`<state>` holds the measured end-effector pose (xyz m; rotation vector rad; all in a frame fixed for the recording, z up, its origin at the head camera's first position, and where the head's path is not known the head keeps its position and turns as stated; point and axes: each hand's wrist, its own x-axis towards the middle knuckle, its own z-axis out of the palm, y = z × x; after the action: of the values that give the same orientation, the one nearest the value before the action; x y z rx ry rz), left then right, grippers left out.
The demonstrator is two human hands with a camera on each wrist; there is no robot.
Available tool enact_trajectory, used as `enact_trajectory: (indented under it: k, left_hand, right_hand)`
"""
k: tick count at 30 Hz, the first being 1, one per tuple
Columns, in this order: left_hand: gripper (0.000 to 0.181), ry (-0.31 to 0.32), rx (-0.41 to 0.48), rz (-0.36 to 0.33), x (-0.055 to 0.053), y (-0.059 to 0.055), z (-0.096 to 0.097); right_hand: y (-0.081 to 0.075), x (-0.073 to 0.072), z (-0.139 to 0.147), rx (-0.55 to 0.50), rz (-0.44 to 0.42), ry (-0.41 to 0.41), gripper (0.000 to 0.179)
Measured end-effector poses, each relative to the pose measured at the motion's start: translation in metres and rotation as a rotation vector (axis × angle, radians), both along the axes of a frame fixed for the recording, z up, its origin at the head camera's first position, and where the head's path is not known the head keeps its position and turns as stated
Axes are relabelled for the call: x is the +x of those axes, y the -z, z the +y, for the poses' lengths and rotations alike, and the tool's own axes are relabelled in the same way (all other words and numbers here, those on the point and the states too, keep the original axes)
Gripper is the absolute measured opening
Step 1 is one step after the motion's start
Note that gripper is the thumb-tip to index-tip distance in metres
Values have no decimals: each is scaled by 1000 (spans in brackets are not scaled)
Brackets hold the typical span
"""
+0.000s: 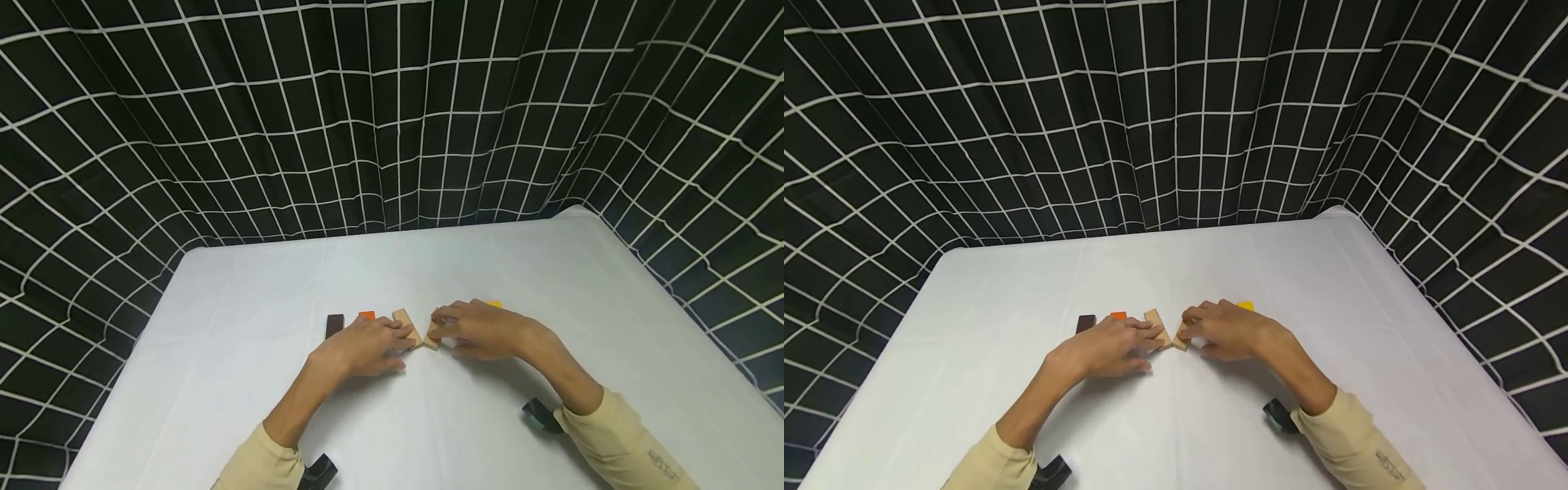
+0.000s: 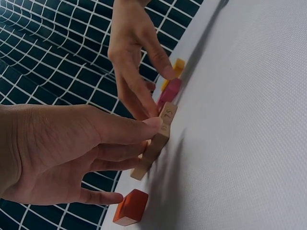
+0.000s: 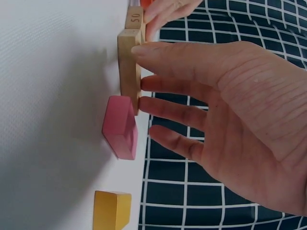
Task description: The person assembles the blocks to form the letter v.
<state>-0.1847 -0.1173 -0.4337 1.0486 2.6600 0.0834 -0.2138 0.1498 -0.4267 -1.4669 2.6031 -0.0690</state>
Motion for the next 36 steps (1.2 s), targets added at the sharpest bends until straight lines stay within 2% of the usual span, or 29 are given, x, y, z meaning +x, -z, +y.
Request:
enact_trajectory:
  k: [9, 14, 19, 22, 28, 36]
  left_hand:
    - [46, 22, -24, 26, 2, -1, 0]
    - [46, 15, -24, 25, 1, -3, 3]
    - [46, 6, -21, 18, -1, -2, 3]
    - [45, 5, -22, 8, 0, 1, 1]
    - [41, 28, -12, 38, 0, 1, -2]
    - [41, 24, -6, 25, 2, 2, 0]
  right_hand:
    - [-2, -2, 3, -42, 21, 19, 40]
    - [-12, -7, 14, -44, 22, 83, 38]
    - [-15, -11, 22, -39, 32, 127, 16]
    - [-13, -12, 22, -41, -3, 141, 15]
    - [-8, -14, 21, -22, -56, 170, 28]
    - [2, -17, 20, -15, -66, 190, 21]
